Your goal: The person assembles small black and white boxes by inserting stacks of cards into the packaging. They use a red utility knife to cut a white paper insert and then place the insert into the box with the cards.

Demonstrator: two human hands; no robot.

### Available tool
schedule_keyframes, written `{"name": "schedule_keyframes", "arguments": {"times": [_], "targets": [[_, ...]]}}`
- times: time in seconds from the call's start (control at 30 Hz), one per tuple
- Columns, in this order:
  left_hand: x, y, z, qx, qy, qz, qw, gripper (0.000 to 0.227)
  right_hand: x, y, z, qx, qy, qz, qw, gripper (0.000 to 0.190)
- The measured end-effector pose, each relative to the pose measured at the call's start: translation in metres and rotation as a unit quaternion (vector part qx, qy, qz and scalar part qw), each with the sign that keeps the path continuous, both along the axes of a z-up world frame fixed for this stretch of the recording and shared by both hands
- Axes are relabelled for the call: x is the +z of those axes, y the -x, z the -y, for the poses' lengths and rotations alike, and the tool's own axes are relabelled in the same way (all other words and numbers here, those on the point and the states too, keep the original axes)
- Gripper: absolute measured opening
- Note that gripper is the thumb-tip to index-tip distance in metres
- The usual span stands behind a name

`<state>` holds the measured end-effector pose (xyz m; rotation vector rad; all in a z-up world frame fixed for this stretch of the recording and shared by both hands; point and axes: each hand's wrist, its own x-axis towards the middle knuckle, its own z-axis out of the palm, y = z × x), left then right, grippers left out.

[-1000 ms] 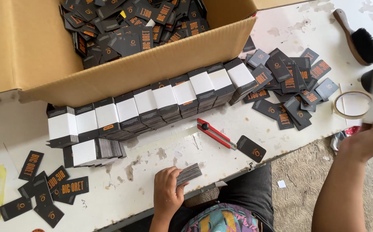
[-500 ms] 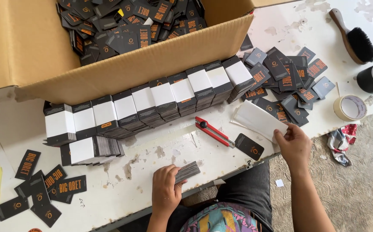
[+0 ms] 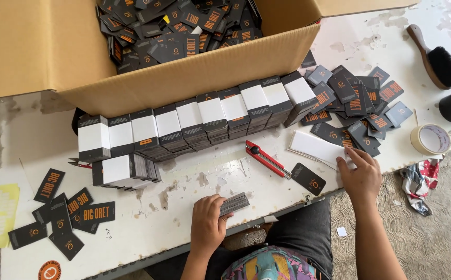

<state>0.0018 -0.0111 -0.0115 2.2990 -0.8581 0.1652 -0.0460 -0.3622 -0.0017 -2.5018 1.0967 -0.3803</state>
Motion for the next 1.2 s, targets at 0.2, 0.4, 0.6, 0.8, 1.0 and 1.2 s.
{"name": "schedule_keyframes", "arguments": {"times": [0.2, 0.4, 0.6, 0.8, 1.0, 1.2], "targets": [[0.0, 0.001, 0.0, -0.002, 0.002, 0.001, 1.0, 0.024, 0.013, -0.003, 0.001, 0.024, -0.052, 0.026, 0.998, 0.04], [0.001, 0.001, -0.001, 0.0, -0.001, 0.0, 1.0, 0.024, 0.009, 0.001, 0.0, -0.013, -0.281, 0.192, 0.94, 0.013], [0.002, 0.0, 0.0, 0.0, 0.0, 0.003, 1.0, 0.023, -0.001, -0.002, -0.001, -0.012, -0.151, 0.151, 0.977, 0.018], [0.001, 0.001, -0.001, -0.004, -0.01, -0.001, 1.0, 0.022, 0.018, -0.013, -0.036, 0.171, 0.106, 0.188, 0.961, 0.047], [0.002, 0.001, -0.002, -0.01, -0.014, -0.006, 1.0, 0.023, 0.025, -0.022, -0.139, 0.519, -0.032, 0.067, 0.851, 0.064], [0.005, 0.008, 0.002, 0.002, 0.04, -0.059, 0.997, 0.033, 0.015, -0.03, -0.173, 0.59, -0.055, 0.092, 0.801, 0.021]]}}
